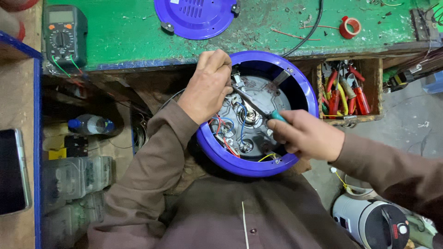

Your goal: The person works on the internal wiring of a blue circular electronic device, likely a fan motor housing. They use pliers and a screwdriver to adjust and secure wires and components inside the casing. The person also handles a small black component, possibly a switch or connector, preparing it for installation.

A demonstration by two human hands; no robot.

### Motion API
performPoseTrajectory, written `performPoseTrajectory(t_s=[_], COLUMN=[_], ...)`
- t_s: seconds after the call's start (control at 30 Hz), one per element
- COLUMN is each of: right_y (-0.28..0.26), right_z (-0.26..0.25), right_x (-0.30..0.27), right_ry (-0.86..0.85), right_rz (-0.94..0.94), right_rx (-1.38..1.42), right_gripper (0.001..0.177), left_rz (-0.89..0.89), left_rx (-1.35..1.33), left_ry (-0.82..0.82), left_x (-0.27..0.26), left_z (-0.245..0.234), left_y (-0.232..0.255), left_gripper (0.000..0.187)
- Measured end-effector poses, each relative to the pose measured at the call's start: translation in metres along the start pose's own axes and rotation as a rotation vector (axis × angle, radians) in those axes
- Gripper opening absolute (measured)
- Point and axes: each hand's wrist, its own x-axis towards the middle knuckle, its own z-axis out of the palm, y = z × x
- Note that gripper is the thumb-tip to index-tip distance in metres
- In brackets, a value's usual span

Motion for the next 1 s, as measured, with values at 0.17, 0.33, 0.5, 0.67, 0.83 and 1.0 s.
performPoseTrajectory(t_s=[0.17,0.33,0.5,0.67,0.83,1.0], right_y=[0.005,0.002,-0.007,-0.018,-0.016,0.023], right_z=[0.000,0.004,0.009,0.015,0.016,0.008], right_x=[0.000,-0.002,-0.011,-0.018,-0.016,0.007], right_ry=[-0.004,-0.022,0.109,0.135,0.152,0.122], right_rz=[-0.005,0.031,0.096,0.141,0.079,0.019], right_rx=[0.197,0.289,0.325,0.410,0.341,0.236], right_gripper=[0.037,0.038,0.038,0.038,0.042,0.044], left_rz=[-0.009,-0.024,0.000,0.005,0.018,0.075], left_rx=[0.005,0.018,0.055,0.045,0.024,0.036], left_ry=[-0.006,-0.008,0.009,0.015,0.023,0.077], left_x=[-0.001,-0.002,0.002,0.003,0.003,0.003], left_z=[-0.004,0.001,0.003,0.003,0.003,0.004], left_y=[0.001,-0.002,0.003,0.006,0.002,0.006], left_gripper=[0.034,0.034,0.036,0.036,0.034,0.018])
